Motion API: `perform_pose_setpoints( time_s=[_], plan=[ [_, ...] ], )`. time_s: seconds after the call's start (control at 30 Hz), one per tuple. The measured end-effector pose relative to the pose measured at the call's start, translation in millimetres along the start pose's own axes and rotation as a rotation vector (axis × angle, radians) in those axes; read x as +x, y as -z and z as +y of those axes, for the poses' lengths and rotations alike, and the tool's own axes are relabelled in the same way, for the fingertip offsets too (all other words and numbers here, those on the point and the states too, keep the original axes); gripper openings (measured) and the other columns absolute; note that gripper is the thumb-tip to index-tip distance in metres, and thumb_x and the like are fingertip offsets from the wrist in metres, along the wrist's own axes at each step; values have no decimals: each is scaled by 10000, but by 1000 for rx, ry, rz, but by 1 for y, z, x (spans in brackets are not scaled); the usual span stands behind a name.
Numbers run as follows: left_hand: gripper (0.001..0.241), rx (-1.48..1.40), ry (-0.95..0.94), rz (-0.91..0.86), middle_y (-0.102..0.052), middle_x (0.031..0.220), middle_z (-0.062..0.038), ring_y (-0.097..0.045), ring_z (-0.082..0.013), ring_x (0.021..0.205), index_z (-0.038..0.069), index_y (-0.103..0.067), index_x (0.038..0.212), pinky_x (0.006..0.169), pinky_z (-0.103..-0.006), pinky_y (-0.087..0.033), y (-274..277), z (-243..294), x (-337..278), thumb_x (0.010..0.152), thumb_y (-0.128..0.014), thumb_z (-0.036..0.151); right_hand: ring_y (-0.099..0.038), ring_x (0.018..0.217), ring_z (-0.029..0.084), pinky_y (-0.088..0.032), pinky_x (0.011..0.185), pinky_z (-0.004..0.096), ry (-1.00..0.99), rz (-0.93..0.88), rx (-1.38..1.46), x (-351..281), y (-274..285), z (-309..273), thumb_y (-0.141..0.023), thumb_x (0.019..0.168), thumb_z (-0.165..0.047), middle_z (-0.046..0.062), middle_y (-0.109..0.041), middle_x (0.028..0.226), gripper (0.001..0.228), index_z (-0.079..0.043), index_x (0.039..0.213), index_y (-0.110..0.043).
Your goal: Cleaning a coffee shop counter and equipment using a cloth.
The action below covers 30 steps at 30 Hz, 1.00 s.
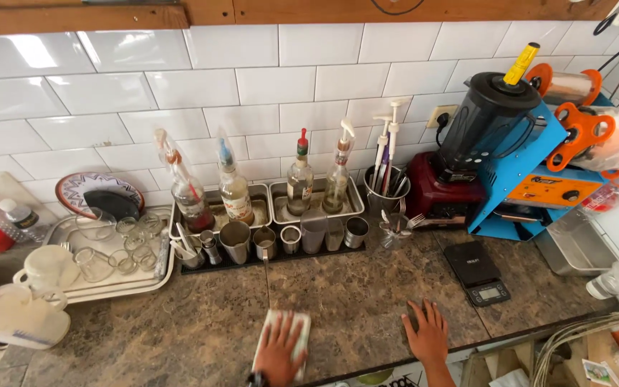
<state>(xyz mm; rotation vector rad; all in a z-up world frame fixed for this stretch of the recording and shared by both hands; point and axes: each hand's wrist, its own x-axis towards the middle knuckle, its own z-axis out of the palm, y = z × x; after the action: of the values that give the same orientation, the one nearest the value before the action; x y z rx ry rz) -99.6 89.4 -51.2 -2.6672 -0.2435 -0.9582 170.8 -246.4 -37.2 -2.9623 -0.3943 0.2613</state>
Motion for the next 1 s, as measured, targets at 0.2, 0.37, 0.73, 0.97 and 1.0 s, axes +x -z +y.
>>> perform_pose_setpoints(
  time_s=[0.2, 0.37, 0.73, 0.97, 1.0],
  plan=[
    [810, -41, -245, -122, -361, 1605, -190, -421, -387, 1395, 234, -417, 1571, 972, -552, -376, -78, -71, -103, 1008, -416, 817, -150, 1625, 237, -175, 1328, 508, 10, -27, -30, -2, 8, -4, -379, 960, -729, -75, -196, 1726, 618, -475, 1522, -433],
    [859, 135, 220, -220, 122, 1729, -122, 87, -341, 1544, 167, 35, 1626, 1199, -574, 73, -42, -86, -47, 984, -80, 725, -134, 1626, 228, -170, 1342, 508, 5, -24, -28, -1, 2, -2, -379, 945, -745, -95, -170, 1726, 617, -492, 1506, -427],
    [1018, -93, -216, -37, -51, 1753, -137, -62, -340, 1593, 169, -117, 1643, 1272, -578, -47, -43, 19, -27, 796, -418, 648, -171, 1624, 232, -164, 1316, 494, 39, 5, -16, 1, -2, 4, -379, 959, -721, -82, -223, 1727, 620, -466, 1520, -447],
    [1021, 201, 197, -150, -28, 1758, -95, -97, -306, 1560, 222, -19, 1685, 1226, -580, -115, -51, -87, -75, 866, -178, 810, -184, 1626, 273, -185, 1301, 553, 35, 18, -22, 7, -11, 7, -414, 950, -720, -42, -230, 1727, 590, -489, 1489, -468],
    [1021, 201, 196, -151, -28, 1758, -95, -97, -306, 1560, 222, -19, 1685, 1226, -580, -115, -53, -85, -61, 866, -178, 810, -184, 1626, 273, -185, 1301, 553, 36, 17, -21, 8, -9, 7, -414, 950, -720, -42, -230, 1727, 590, -489, 1489, -468]
  ],
)
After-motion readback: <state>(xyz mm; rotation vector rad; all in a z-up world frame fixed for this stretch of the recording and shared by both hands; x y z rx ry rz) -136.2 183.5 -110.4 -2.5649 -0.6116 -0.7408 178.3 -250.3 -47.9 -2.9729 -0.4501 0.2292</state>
